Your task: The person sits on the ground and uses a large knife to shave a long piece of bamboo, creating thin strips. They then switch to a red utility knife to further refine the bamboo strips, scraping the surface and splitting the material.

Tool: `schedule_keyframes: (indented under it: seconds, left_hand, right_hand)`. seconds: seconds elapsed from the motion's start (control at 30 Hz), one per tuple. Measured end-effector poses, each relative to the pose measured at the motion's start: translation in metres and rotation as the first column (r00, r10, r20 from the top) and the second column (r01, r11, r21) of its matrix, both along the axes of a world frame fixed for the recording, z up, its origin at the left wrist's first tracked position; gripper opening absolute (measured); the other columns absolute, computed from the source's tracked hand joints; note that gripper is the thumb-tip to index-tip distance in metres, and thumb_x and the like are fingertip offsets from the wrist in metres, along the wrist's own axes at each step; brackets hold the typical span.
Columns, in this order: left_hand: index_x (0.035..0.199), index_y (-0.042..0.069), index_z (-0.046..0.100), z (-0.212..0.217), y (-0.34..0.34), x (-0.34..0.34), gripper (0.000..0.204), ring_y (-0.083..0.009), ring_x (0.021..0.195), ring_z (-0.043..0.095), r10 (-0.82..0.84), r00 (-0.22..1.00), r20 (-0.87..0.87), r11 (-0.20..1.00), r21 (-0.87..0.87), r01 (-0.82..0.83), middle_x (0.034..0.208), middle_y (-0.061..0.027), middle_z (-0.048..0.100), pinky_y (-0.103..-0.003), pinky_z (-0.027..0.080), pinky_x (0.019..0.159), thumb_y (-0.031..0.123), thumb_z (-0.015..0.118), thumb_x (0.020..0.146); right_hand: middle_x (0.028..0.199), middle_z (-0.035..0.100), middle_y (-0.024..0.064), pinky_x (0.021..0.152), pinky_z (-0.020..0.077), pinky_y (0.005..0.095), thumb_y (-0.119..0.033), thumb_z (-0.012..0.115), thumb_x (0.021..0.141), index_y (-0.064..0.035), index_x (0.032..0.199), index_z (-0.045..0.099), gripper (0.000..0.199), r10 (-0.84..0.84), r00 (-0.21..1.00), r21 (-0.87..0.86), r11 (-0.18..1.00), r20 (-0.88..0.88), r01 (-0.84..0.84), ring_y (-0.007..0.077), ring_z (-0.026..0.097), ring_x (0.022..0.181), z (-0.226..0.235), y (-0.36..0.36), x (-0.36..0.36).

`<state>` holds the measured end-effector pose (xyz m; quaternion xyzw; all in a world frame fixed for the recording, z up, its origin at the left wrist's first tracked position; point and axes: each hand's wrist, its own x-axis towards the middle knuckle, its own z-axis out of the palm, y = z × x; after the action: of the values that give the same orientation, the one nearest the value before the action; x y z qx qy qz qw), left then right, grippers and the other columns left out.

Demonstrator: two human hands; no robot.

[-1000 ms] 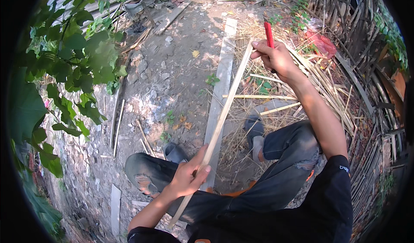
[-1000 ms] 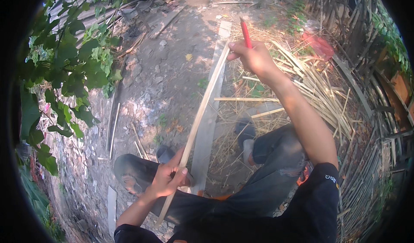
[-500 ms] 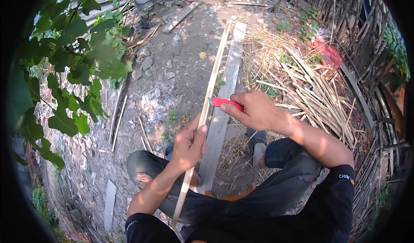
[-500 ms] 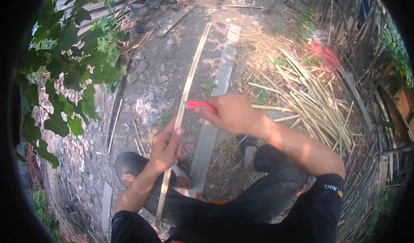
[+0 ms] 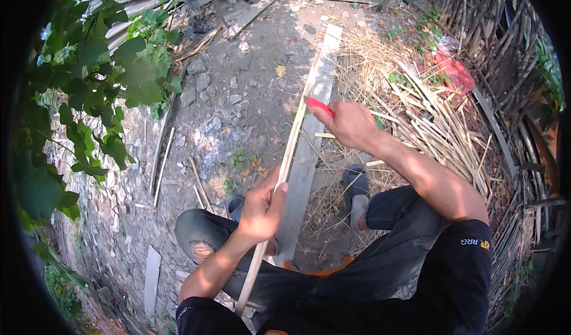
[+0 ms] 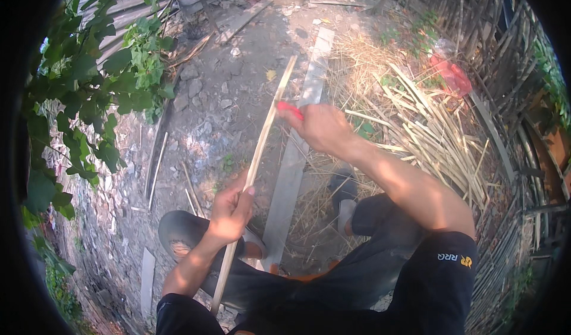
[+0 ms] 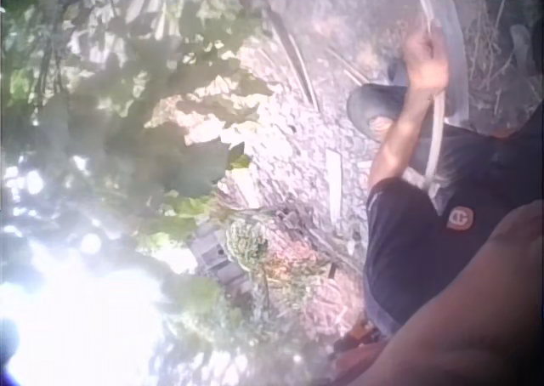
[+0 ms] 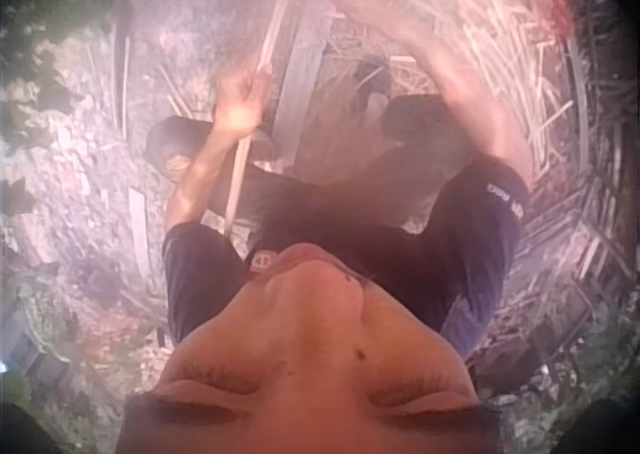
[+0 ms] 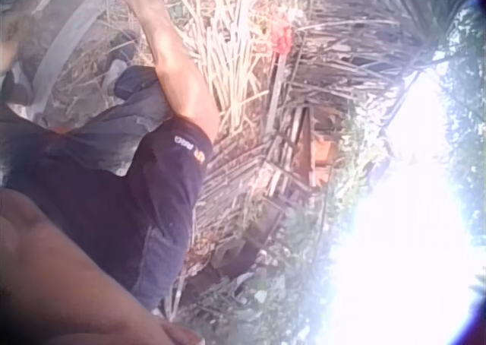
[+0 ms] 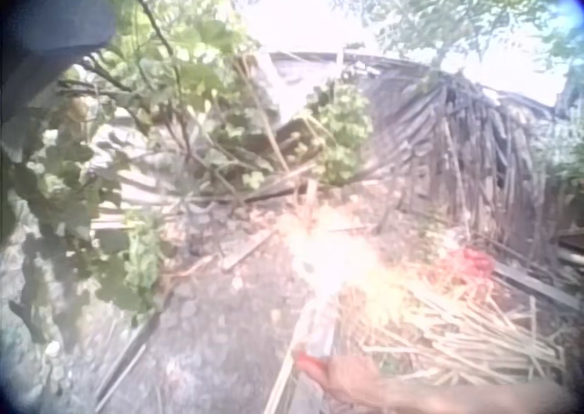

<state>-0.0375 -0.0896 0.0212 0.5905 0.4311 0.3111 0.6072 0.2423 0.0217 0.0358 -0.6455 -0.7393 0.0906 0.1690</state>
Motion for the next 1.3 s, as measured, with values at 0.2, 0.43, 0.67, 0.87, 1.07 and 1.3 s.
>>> schedule_keyframes:
  seconds: [0.2,0.43,0.67,0.87,1.07,1.3]
  left_hand:
    - [0.150,0.000,0.046,-0.023,-0.021,-0.006,0.049,-0.0017,0.059,0.040,-0.090,0.991,-0.098,0.992,0.078,0.097,0.066,0.0048,0.046,-0.024,0.033,0.051,0.010,0.055,0.103]
    - [0.151,0.000,0.045,-0.004,-0.007,-0.005,0.050,-0.0030,0.059,0.041,-0.105,0.989,-0.108,0.988,0.097,0.116,0.065,0.0037,0.043,-0.025,0.033,0.053,0.010,0.055,0.103]
    - [0.153,0.001,0.041,-0.020,-0.010,-0.015,0.050,-0.0026,0.055,0.043,-0.111,0.979,-0.173,0.955,0.255,0.154,0.064,0.0048,0.047,-0.023,0.036,0.052,0.012,0.052,0.105]
    - [0.132,-0.001,0.054,0.002,-0.013,-0.028,0.033,-0.0083,0.051,0.054,-0.119,0.980,-0.157,0.993,-0.031,0.115,0.065,-0.0038,0.059,-0.026,0.044,0.051,0.009,0.053,0.101]
    - [0.119,0.003,0.053,-0.014,-0.007,-0.032,0.020,-0.0108,0.049,0.057,-0.174,0.985,-0.015,0.983,-0.068,0.172,0.068,-0.0058,0.064,-0.027,0.044,0.048,0.015,0.048,0.103]
    - [0.129,0.004,0.055,0.012,0.001,-0.007,0.030,-0.0074,0.052,0.054,-0.118,0.991,-0.066,0.992,-0.059,0.114,0.069,-0.0012,0.060,-0.025,0.041,0.051,0.026,0.047,0.109]
  right_hand:
    - [0.063,0.065,0.0211,0.059,0.0550,0.0476,-0.061,0.044,0.103,-0.0022,0.074,0.070,0.071,-0.180,0.965,0.100,0.981,0.188,0.164,0.0392,0.068,0.063,-0.031,0.017,0.077]
    - [0.062,0.066,0.0189,0.056,0.0525,0.0500,-0.059,0.049,0.101,-0.0046,0.080,0.071,0.062,-0.184,0.956,0.242,0.962,0.229,0.128,0.0405,0.067,0.060,-0.024,0.035,0.081]
    - [0.063,0.063,0.0209,0.063,0.0499,0.0484,-0.060,0.052,0.100,-0.0014,0.089,0.072,0.062,-0.119,0.993,0.114,0.986,-0.016,0.120,0.0399,0.064,0.063,-0.003,0.035,0.085]
    - [0.060,0.050,0.0012,0.056,0.0394,0.0356,-0.056,0.053,0.102,-0.0032,0.079,0.062,0.058,-0.088,0.856,-0.107,0.994,-0.509,0.038,0.0145,0.046,0.056,0.001,0.013,0.055]
    - [0.065,0.043,-0.0070,0.043,0.0269,0.0211,-0.042,0.058,0.104,-0.0059,0.107,0.059,0.037,-0.176,0.488,-0.199,0.980,-0.855,0.004,0.0026,0.041,0.051,0.026,-0.007,0.012]
    - [0.070,0.052,0.0036,0.064,0.0439,0.0354,-0.045,0.053,0.106,-0.0011,0.104,0.063,0.044,0.119,0.818,0.006,0.990,-0.563,-0.140,0.0152,0.049,0.067,0.020,-0.016,0.000]
